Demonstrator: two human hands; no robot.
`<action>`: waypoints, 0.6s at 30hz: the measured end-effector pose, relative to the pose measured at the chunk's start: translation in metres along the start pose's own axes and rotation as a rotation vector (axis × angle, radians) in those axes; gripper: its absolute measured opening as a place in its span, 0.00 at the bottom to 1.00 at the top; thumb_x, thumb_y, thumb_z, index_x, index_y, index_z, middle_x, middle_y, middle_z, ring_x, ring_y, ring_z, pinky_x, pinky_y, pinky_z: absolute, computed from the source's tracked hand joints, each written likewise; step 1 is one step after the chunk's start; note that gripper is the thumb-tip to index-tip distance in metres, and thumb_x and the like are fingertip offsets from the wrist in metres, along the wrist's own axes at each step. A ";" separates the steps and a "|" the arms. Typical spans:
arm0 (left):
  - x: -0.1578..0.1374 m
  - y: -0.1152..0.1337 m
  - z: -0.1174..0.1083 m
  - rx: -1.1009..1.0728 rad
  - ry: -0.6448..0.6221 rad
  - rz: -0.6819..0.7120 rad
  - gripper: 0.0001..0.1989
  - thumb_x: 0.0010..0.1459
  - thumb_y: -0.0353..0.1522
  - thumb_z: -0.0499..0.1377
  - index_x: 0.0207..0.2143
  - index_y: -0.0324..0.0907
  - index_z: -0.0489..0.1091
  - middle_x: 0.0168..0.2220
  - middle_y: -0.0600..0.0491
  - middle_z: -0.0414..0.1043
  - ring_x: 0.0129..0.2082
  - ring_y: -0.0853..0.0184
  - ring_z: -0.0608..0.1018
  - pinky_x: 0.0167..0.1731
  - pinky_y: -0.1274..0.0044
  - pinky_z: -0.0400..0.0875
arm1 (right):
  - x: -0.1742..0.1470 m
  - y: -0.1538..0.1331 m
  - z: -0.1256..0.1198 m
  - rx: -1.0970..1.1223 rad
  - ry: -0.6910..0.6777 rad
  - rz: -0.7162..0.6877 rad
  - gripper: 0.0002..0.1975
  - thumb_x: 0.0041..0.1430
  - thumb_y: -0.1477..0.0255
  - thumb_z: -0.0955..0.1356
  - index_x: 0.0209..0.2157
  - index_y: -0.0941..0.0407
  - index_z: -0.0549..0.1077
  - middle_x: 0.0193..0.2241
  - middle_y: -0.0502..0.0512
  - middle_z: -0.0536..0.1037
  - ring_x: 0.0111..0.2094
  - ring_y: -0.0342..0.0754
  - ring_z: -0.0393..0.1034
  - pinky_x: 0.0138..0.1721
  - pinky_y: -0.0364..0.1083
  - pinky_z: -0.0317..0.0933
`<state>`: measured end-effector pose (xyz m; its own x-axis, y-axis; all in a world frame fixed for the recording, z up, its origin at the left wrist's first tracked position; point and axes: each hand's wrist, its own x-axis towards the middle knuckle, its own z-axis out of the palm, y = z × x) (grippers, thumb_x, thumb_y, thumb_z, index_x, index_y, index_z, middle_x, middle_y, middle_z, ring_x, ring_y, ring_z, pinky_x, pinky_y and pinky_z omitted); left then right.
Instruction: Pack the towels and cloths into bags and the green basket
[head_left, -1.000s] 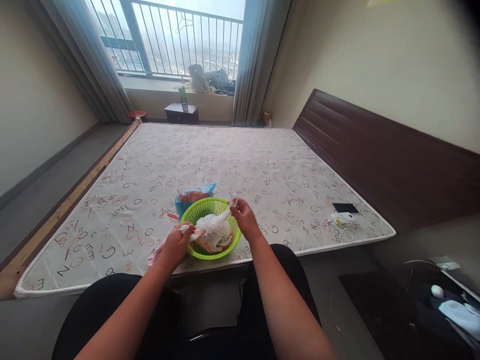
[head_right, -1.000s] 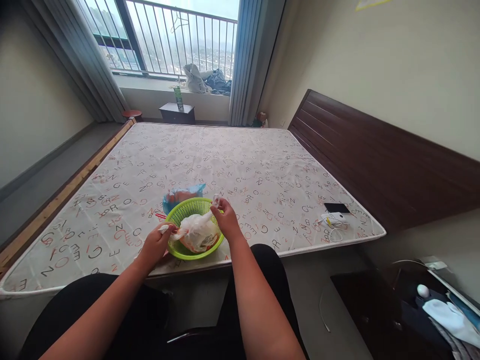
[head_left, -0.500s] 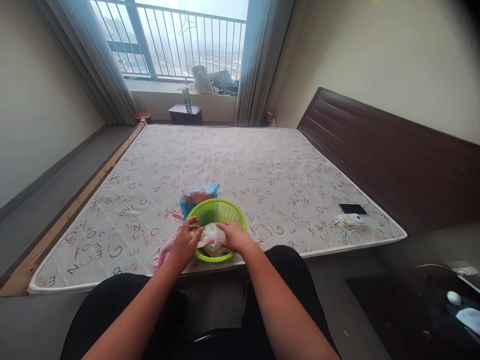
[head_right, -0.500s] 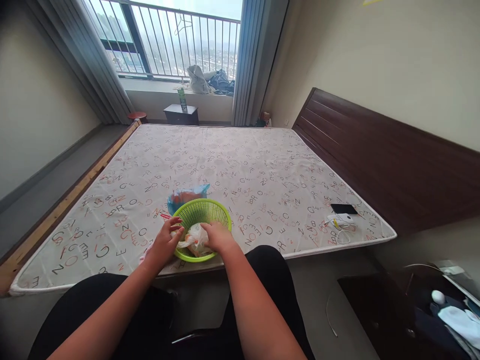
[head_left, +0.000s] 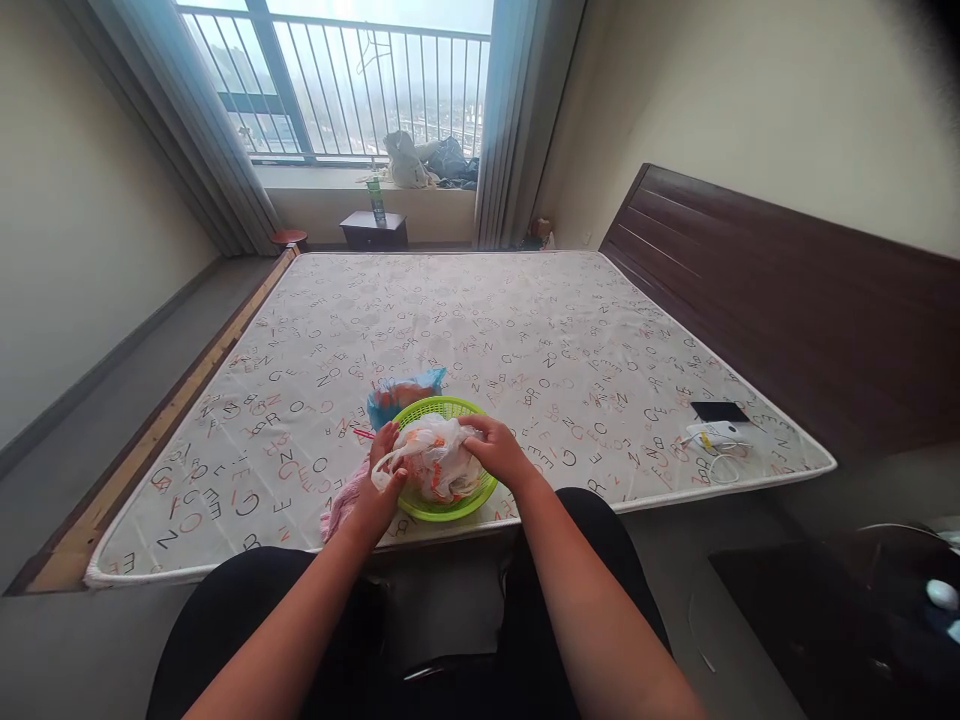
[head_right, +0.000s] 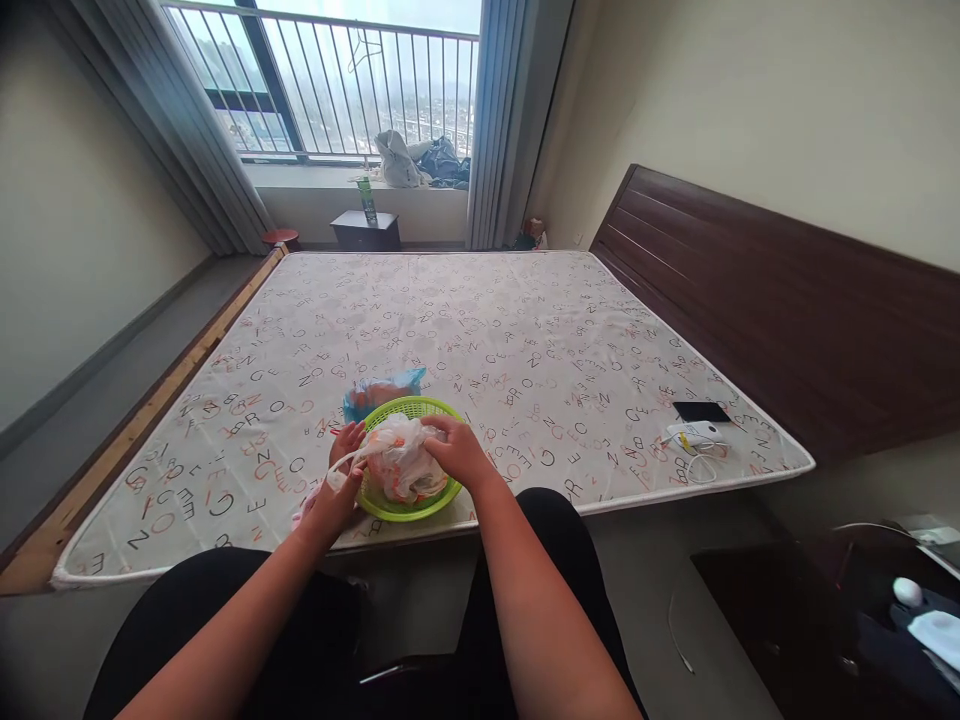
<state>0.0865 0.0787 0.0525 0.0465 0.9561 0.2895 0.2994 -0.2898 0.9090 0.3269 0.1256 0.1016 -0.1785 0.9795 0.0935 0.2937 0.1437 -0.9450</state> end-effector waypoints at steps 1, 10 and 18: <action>0.000 0.002 0.000 -0.005 -0.030 0.027 0.41 0.62 0.59 0.48 0.69 0.45 0.52 0.68 0.38 0.56 0.68 0.52 0.62 0.64 0.61 0.64 | 0.000 0.000 -0.001 0.060 0.040 0.023 0.18 0.52 0.73 0.68 0.44 0.52 0.80 0.48 0.54 0.81 0.52 0.54 0.73 0.57 0.55 0.62; -0.009 0.011 0.015 0.134 -0.147 -0.118 0.48 0.45 0.39 0.73 0.65 0.45 0.56 0.62 0.41 0.66 0.63 0.49 0.69 0.63 0.56 0.62 | -0.002 0.004 0.005 0.476 -0.051 0.094 0.19 0.54 0.67 0.71 0.49 0.51 0.79 0.49 0.53 0.80 0.49 0.53 0.73 0.51 0.51 0.67; 0.011 0.026 0.008 -0.065 -0.072 -0.313 0.23 0.49 0.41 0.69 0.47 0.43 0.75 0.50 0.44 0.78 0.51 0.51 0.78 0.57 0.60 0.70 | -0.008 -0.010 0.003 0.404 -0.250 -0.015 0.21 0.60 0.58 0.71 0.53 0.46 0.78 0.57 0.52 0.76 0.59 0.56 0.67 0.61 0.55 0.59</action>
<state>0.1023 0.0821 0.0768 0.0299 0.9992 -0.0266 0.2485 0.0184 0.9685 0.3224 0.1161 0.1090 -0.4152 0.9065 0.0766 -0.0904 0.0427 -0.9950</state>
